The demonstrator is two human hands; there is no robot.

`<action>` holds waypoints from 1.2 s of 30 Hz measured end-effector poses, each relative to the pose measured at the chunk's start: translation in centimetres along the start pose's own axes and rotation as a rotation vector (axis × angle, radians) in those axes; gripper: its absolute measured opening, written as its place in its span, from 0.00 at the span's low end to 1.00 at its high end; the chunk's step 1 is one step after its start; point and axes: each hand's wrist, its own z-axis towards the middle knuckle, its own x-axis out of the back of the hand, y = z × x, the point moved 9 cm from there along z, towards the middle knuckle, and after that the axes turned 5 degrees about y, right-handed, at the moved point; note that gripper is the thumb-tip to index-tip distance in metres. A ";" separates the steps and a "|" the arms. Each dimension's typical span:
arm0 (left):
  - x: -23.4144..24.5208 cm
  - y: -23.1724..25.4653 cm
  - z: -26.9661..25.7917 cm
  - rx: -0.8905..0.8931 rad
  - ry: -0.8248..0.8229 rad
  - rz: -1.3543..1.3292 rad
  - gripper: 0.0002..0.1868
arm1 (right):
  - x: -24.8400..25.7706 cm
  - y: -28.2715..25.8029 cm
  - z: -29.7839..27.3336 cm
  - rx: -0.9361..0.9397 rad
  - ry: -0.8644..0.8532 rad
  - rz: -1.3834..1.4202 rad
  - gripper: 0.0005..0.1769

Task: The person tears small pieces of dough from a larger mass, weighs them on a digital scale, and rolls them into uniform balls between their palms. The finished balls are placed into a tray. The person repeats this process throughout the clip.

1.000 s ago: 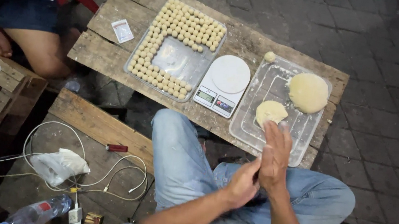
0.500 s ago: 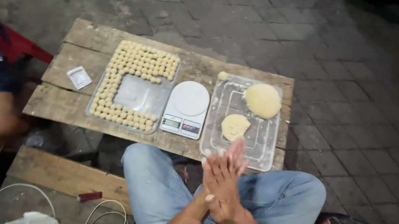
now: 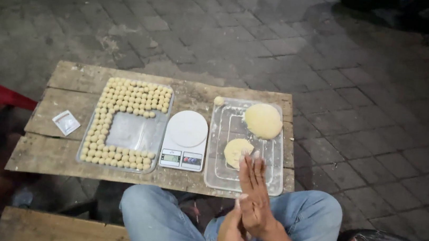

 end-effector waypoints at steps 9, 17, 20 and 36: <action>-6.3 5.0 -2.8 -0.110 -0.204 -0.123 0.29 | -1.6 -2.5 -4.0 -0.106 -0.097 0.160 0.41; -9.8 6.7 -5.4 -0.460 -0.470 -0.217 0.33 | -1.5 -1.9 -3.9 -0.133 -0.157 0.131 0.41; -10.8 7.3 -6.6 -0.575 -0.558 -0.239 0.35 | -1.1 -2.5 -3.1 -0.123 -0.134 0.113 0.43; -3.8 6.5 -4.6 -0.132 -0.007 0.417 0.15 | 0.2 -1.4 -2.0 -0.053 -0.005 -0.001 0.41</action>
